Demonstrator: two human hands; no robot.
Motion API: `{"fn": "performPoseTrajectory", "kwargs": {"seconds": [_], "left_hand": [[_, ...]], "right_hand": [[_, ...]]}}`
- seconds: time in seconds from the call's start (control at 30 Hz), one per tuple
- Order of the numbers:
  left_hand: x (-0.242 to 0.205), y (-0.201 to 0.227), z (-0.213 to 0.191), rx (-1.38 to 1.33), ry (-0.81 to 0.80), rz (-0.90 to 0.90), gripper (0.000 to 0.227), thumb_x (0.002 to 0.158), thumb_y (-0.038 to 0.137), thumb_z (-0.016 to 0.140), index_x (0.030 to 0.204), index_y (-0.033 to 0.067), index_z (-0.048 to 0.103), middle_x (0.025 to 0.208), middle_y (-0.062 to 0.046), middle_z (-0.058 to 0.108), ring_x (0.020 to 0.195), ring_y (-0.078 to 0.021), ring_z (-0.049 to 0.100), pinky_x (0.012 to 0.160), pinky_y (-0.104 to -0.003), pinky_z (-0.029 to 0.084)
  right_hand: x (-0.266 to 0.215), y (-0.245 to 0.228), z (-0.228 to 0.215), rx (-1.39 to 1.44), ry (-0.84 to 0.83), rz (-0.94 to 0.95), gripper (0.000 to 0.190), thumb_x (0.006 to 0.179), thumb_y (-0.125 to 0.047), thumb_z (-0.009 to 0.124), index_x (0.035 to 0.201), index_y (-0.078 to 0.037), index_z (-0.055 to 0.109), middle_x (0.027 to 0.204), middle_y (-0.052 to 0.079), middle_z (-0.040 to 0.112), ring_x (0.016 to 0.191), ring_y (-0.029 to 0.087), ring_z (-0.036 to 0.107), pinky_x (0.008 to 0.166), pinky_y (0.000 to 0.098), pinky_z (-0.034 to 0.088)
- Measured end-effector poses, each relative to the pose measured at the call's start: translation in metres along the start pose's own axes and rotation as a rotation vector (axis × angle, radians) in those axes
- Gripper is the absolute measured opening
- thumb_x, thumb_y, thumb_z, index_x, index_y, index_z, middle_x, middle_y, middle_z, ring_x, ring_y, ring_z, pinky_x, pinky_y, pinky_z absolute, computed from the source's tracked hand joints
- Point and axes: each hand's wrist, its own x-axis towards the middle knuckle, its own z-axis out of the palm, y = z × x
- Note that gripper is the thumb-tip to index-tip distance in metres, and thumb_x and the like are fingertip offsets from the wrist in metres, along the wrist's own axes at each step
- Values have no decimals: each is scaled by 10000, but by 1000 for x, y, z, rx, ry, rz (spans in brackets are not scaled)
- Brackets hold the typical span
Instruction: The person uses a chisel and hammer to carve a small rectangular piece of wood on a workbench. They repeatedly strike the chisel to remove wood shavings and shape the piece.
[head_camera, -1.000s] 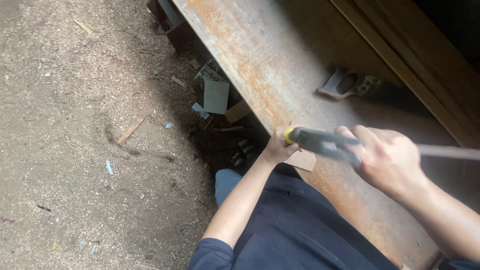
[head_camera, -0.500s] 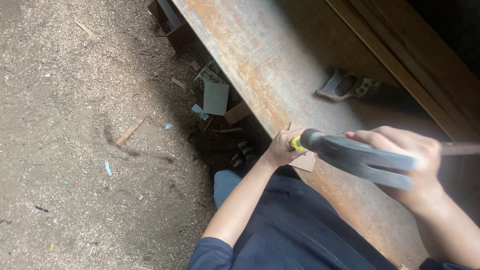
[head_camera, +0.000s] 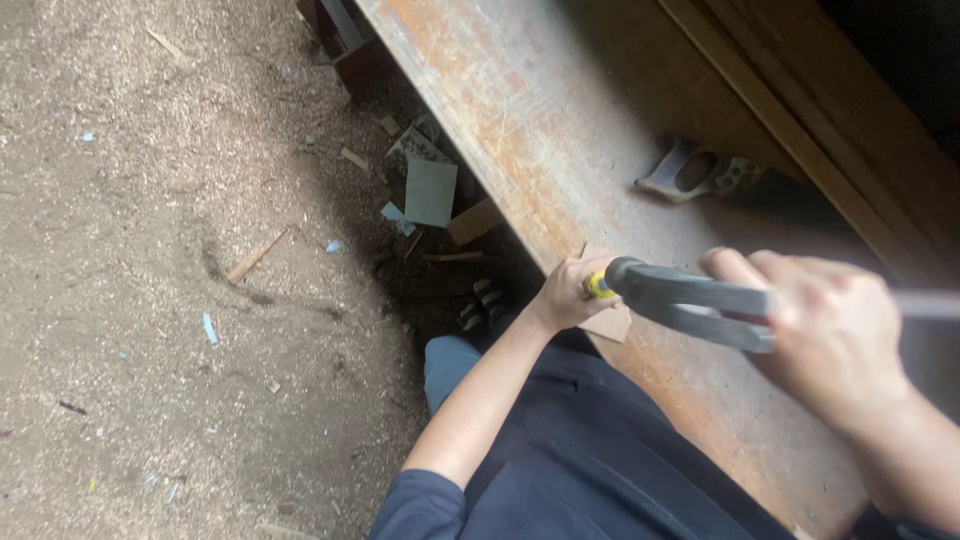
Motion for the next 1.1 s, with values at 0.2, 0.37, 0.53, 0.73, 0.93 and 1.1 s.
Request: {"fn": "performPoseTrajectory", "kwargs": {"seconds": [0.2, 0.37, 0.53, 0.73, 0.93, 1.1], "left_hand": [[1, -1, 0, 0, -57, -116, 267, 831, 99, 804, 1068, 41, 695, 908, -104, 748, 820, -221, 768, 732, -321, 606], [3, 0, 1, -36, -39, -39, 308, 858, 138, 757, 1129, 14, 680, 908, -76, 737, 809, -193, 750, 729, -306, 611], [2, -3, 3, -25, -53, -116, 195, 958, 188, 741, 835, 71, 646, 758, -33, 720, 702, -124, 750, 604, -264, 574], [2, -7, 4, -81, -24, -127, 179, 961, 162, 712, 829, 76, 628, 757, -33, 715, 704, -134, 750, 603, -265, 579], [5, -7, 0, -59, -13, -120, 60, 907, 70, 718, 891, 46, 665, 837, -73, 743, 752, -211, 765, 665, -304, 601], [10, 4, -2, 47, 3, -4, 212, 826, 65, 775, 993, -5, 666, 926, -131, 735, 837, -282, 752, 737, -339, 604]], "right_hand": [[1, -1, -4, 349, 233, 43, 164, 880, -36, 737, 1021, -118, 715, 714, 68, 635, 566, 235, 620, 488, 343, 496], [1, 2, 12, 273, 209, 37, 152, 842, -57, 800, 979, -71, 736, 729, 100, 692, 555, 245, 652, 502, 362, 516], [-26, 11, 7, 579, 454, 16, 140, 859, -73, 775, 983, -64, 710, 719, 93, 671, 547, 214, 634, 476, 341, 498], [-21, 1, 7, 671, 471, 64, 100, 913, -84, 739, 1007, -92, 704, 643, 56, 624, 507, 174, 602, 429, 321, 483], [5, -20, -7, 156, 87, -29, 121, 871, -94, 741, 991, -111, 730, 561, 71, 574, 448, 211, 593, 399, 392, 481], [15, -24, -17, 292, 207, -10, 188, 874, -2, 702, 1043, -80, 729, 679, 80, 642, 504, 215, 610, 443, 359, 489]]}}
